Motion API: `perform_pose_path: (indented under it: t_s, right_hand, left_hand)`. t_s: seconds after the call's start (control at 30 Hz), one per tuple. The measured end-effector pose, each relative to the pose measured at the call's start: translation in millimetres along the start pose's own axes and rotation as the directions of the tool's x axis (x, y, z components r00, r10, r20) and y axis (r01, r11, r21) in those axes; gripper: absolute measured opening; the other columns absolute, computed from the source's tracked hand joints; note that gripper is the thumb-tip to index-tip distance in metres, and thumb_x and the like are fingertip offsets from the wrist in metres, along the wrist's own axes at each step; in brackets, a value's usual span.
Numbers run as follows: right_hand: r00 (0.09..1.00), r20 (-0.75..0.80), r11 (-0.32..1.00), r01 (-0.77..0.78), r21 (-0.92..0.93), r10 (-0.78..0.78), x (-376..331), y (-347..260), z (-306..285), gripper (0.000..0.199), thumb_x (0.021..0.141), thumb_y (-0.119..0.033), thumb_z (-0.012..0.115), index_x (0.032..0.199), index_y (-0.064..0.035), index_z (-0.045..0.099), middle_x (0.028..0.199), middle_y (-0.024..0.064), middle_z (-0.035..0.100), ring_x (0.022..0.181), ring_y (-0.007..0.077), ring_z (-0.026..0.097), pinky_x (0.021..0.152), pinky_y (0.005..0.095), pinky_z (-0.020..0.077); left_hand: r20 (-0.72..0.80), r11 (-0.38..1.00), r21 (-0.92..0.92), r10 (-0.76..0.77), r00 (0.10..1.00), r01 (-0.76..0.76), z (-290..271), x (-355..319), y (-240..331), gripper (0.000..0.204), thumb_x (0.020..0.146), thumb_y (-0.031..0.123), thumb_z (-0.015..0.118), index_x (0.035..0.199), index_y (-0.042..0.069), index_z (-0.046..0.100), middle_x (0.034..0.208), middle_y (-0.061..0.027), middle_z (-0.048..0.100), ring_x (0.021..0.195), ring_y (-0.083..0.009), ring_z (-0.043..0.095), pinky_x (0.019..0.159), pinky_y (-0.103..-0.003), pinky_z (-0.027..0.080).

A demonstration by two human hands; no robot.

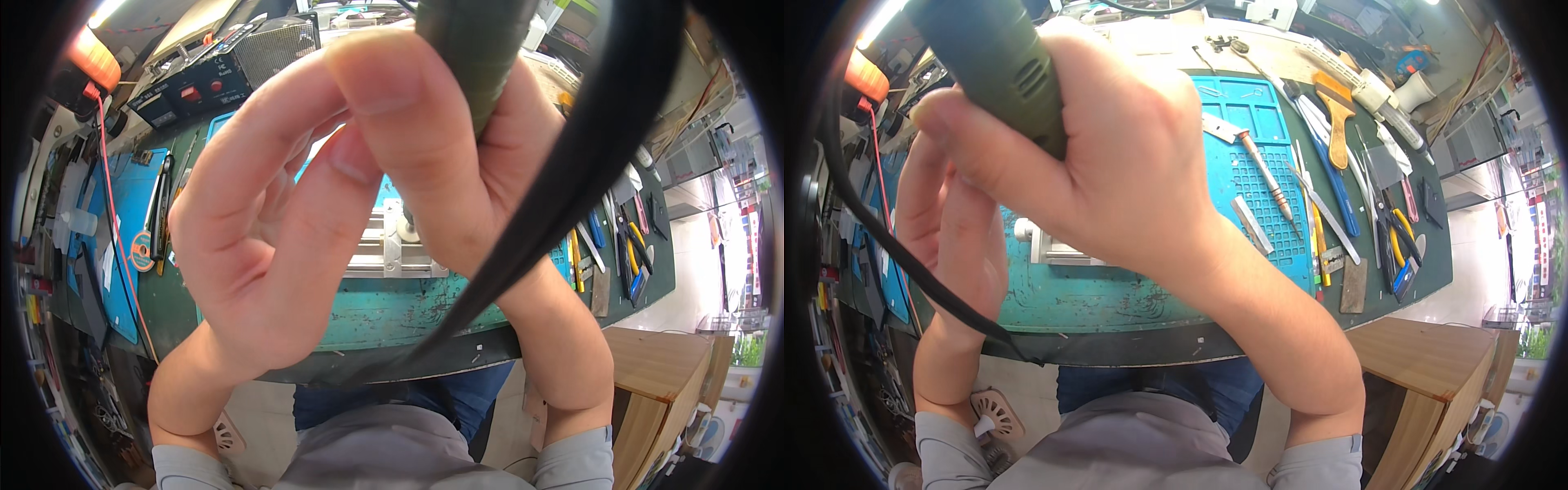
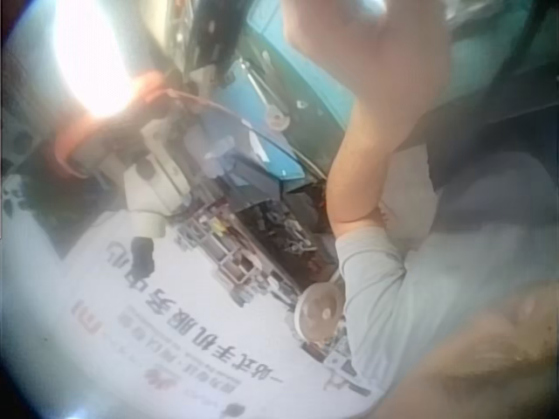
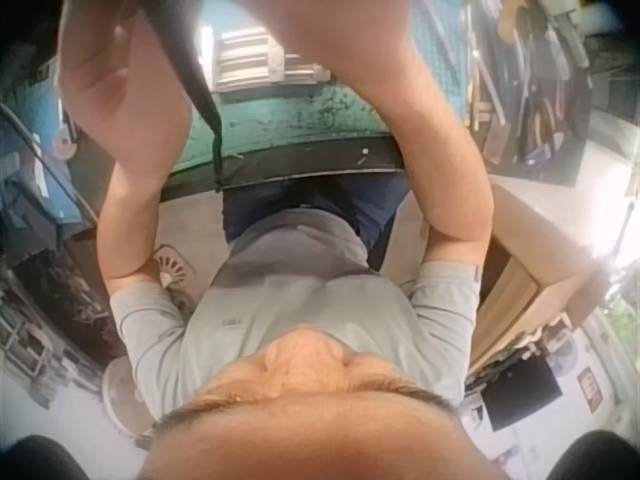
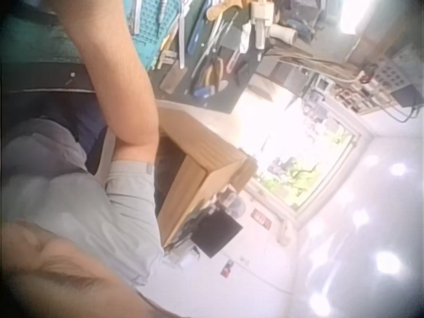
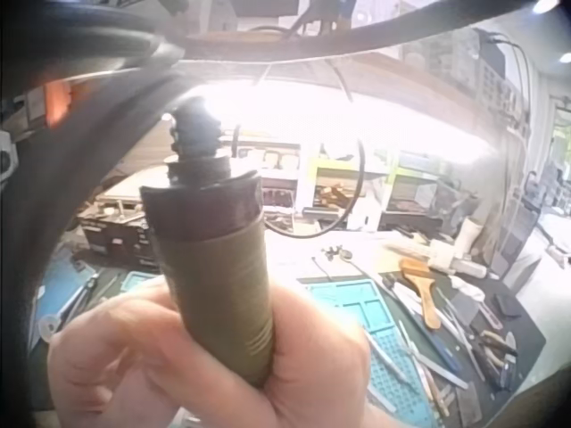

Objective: The person uses a rotary tool to grind or deburr a small metal assembly held on a blue workbench. They then insert a small metal piece into the assembly, rotate a cylindrical component, and brush away debris before repeating the grinding and insertion steps.

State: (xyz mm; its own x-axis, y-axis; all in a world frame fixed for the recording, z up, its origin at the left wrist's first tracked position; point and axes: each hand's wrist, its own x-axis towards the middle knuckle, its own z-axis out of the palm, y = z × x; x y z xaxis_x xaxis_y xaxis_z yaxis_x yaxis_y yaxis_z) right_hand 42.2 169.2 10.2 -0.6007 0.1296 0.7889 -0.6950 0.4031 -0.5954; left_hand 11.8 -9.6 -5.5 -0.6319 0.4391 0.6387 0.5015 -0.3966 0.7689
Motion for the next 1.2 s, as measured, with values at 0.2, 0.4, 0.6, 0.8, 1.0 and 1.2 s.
perform_pose_path:
  t_s: [0.2, 0.4, 0.6, 0.8, 1.0, 1.2]
  right_hand:
    - [1.000, 0.004, 1.000, 0.001, 0.003, -0.001, 0, 1, 1, 0.029, 0.104, -0.030, 0.076, 0.109, -0.0011, 0.072, 0.086, 0.0026, 0.072, 0.076, 0.0104, 0.065, 0.066, 0.0263, 0.0513]
    - [1.000, 0.006, 1.000, 0.002, -0.003, -0.002, 0, 2, -1, 0.029, 0.105, -0.030, 0.075, 0.110, -0.0011, 0.071, 0.087, 0.0025, 0.072, 0.077, 0.0100, 0.065, 0.067, 0.0261, 0.0513]
    - [1.000, 0.009, 1.000, 0.006, -0.002, -0.006, 1, 3, 0, 0.029, 0.105, -0.030, 0.074, 0.111, -0.0010, 0.071, 0.089, 0.0024, 0.072, 0.078, 0.0096, 0.065, 0.068, 0.0259, 0.0512]
    - [1.000, 0.004, 1.000, 0.010, -0.012, -0.010, 1, 2, -2, 0.030, 0.106, -0.030, 0.074, 0.112, -0.0010, 0.071, 0.090, 0.0023, 0.072, 0.079, 0.0092, 0.065, 0.069, 0.0257, 0.0512]
    - [1.000, 0.021, 1.000, 0.003, -0.019, -0.003, -1, 0, -2, 0.030, 0.106, -0.030, 0.073, 0.113, -0.0009, 0.071, 0.091, 0.0022, 0.072, 0.080, 0.0088, 0.065, 0.069, 0.0256, 0.0511]
    - [1.000, 0.029, 1.000, 0.003, -0.030, -0.002, 0, -1, -3, 0.030, 0.107, -0.030, 0.073, 0.115, -0.0009, 0.071, 0.092, 0.0021, 0.072, 0.082, 0.0084, 0.065, 0.070, 0.0254, 0.0511]
  left_hand:
    - [-0.279, 0.999, 0.032, 0.020, 0.960, -0.012, 5, -14, -29, 0.051, 0.113, 0.012, 0.058, 0.161, -0.002, 0.047, 0.155, -0.0150, 0.060, 0.144, -0.0230, 0.055, 0.124, -0.041, 0.039]
    - [-0.138, 0.983, 0.175, -0.033, 0.990, 0.057, -15, -11, -15, 0.052, 0.113, 0.010, 0.056, 0.162, -0.002, 0.044, 0.157, -0.0162, 0.058, 0.145, -0.0241, 0.055, 0.125, -0.041, 0.038]
    - [-0.273, 0.999, 0.033, 0.010, 0.962, -0.001, 9, -14, -24, 0.052, 0.114, 0.009, 0.055, 0.163, -0.002, 0.043, 0.157, -0.0166, 0.058, 0.146, -0.0246, 0.054, 0.125, -0.041, 0.039]
    - [-0.074, 0.977, 0.211, -0.006, 0.997, 0.022, -21, -10, -16, 0.051, 0.114, 0.010, 0.055, 0.162, -0.002, 0.044, 0.156, -0.0158, 0.058, 0.144, -0.0239, 0.055, 0.124, -0.040, 0.039]
    - [-0.252, 0.999, 0.028, 0.021, 0.968, -0.014, 3, -14, -27, 0.052, 0.114, 0.010, 0.056, 0.162, -0.003, 0.044, 0.156, -0.0156, 0.058, 0.144, -0.0234, 0.055, 0.124, -0.040, 0.039]
    - [-0.180, 0.995, 0.088, -0.026, 0.983, 0.042, 6, -9, -14, 0.052, 0.113, 0.010, 0.056, 0.162, -0.003, 0.044, 0.157, -0.0157, 0.058, 0.145, -0.0232, 0.054, 0.124, -0.040, 0.039]
